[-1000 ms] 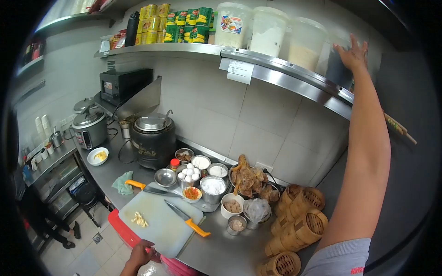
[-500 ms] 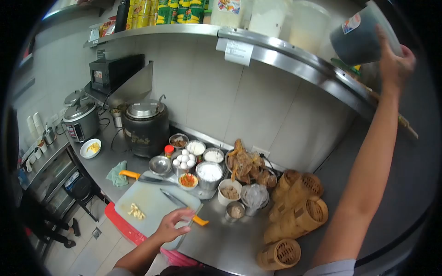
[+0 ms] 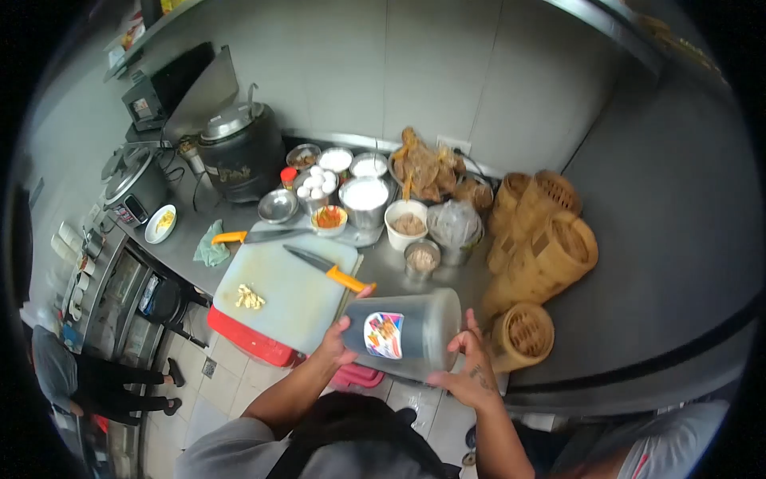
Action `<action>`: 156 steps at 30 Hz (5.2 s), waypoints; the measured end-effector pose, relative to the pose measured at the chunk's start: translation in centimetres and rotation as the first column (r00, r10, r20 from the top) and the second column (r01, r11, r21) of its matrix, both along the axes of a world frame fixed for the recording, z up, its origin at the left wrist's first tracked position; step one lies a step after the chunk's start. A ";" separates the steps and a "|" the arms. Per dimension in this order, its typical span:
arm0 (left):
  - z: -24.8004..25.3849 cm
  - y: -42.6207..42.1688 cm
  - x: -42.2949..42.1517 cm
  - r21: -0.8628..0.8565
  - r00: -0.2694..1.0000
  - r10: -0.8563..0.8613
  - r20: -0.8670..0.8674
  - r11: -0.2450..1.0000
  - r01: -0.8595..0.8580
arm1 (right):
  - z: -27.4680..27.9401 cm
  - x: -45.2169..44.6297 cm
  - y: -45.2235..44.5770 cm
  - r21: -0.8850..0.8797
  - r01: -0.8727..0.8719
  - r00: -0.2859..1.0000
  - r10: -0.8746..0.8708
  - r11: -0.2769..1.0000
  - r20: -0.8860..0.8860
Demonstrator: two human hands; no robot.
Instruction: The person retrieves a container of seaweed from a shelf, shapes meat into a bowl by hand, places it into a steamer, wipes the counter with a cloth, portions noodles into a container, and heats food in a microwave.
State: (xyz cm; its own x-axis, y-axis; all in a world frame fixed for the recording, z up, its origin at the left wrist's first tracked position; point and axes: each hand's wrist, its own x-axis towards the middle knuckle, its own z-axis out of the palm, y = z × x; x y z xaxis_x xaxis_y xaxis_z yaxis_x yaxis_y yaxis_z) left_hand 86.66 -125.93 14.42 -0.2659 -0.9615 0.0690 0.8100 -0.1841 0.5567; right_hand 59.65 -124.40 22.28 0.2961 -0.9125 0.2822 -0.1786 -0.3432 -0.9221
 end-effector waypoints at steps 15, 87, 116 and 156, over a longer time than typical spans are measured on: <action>-2.4 0.8 8.8 0.015 0.917 -0.385 -0.101 0.921 0.388 | 0.4 15.0 7.8 -0.135 0.472 0.858 -0.489 0.871 -0.157; -7.5 65.6 -75.7 0.157 -0.894 -0.395 -0.210 -0.916 0.368 | 5.6 -29.2 75.9 -0.330 0.677 -0.667 -0.359 -0.658 -0.653; -10.4 79.0 -104.4 0.238 -0.919 -0.259 -0.299 -0.952 0.191 | 3.7 -61.6 99.5 0.546 0.737 -0.625 -0.093 -0.399 0.775; -1.2 82.2 -91.6 0.271 0.711 -0.702 -0.039 0.678 0.684 | 6.5 -83.4 95.5 -0.431 0.403 0.680 -0.579 0.807 -0.449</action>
